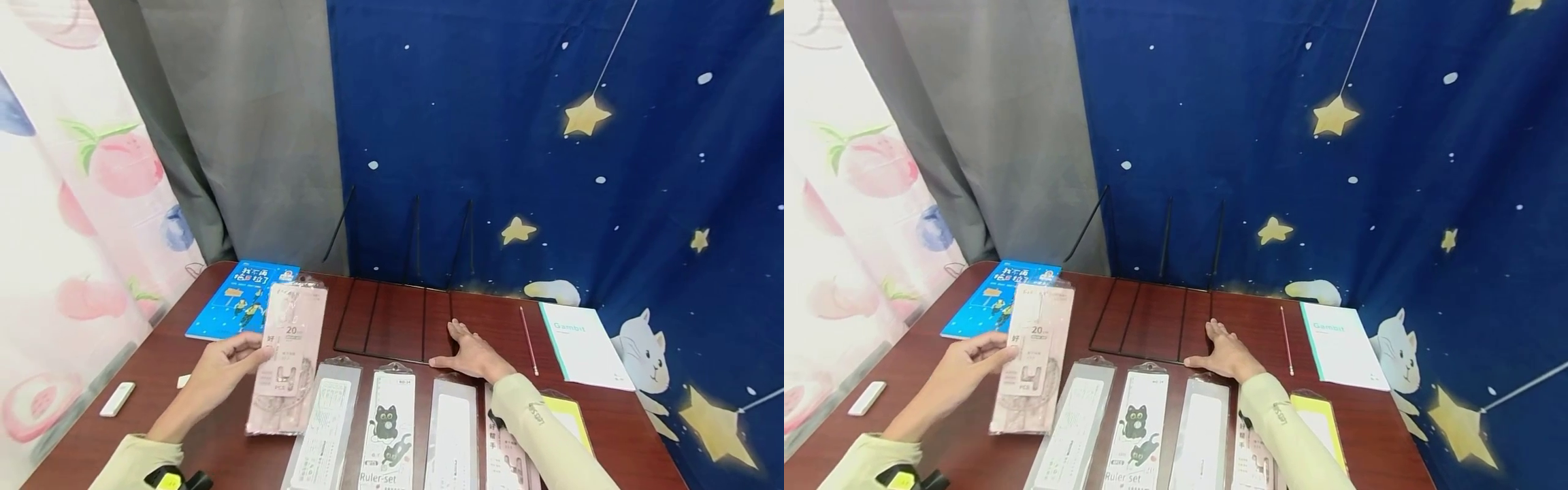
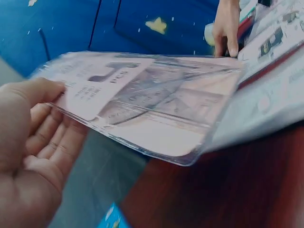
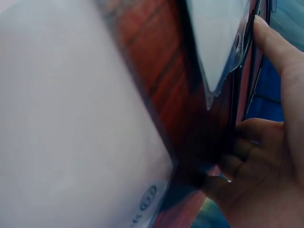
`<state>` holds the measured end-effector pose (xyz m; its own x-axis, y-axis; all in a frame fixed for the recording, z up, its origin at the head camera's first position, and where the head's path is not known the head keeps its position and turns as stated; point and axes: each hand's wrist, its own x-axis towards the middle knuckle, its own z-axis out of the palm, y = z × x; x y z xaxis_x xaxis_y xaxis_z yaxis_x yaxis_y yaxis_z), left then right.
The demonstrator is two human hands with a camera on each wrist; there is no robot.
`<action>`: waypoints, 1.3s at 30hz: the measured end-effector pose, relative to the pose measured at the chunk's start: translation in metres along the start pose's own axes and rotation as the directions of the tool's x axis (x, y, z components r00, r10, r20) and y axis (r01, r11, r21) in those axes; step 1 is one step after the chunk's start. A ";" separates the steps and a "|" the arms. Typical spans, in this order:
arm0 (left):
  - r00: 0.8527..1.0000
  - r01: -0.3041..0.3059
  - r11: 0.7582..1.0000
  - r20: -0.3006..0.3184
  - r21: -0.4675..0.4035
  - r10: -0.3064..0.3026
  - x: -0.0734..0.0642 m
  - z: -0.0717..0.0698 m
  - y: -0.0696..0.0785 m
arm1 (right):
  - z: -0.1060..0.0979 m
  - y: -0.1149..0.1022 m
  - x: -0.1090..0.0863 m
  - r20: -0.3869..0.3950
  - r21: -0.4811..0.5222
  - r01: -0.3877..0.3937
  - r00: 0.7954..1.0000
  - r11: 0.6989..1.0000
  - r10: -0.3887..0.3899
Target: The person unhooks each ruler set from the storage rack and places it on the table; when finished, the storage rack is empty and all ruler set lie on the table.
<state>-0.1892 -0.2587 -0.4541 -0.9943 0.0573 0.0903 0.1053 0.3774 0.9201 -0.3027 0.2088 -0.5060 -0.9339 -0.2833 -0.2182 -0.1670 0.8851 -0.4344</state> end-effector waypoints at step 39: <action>0.990 0.143 0.791 -0.074 0.595 -0.123 -0.004 0.001 -0.020 | 0.004 0.003 0.005 0.012 0.005 0.008 1.000 1.000 -0.008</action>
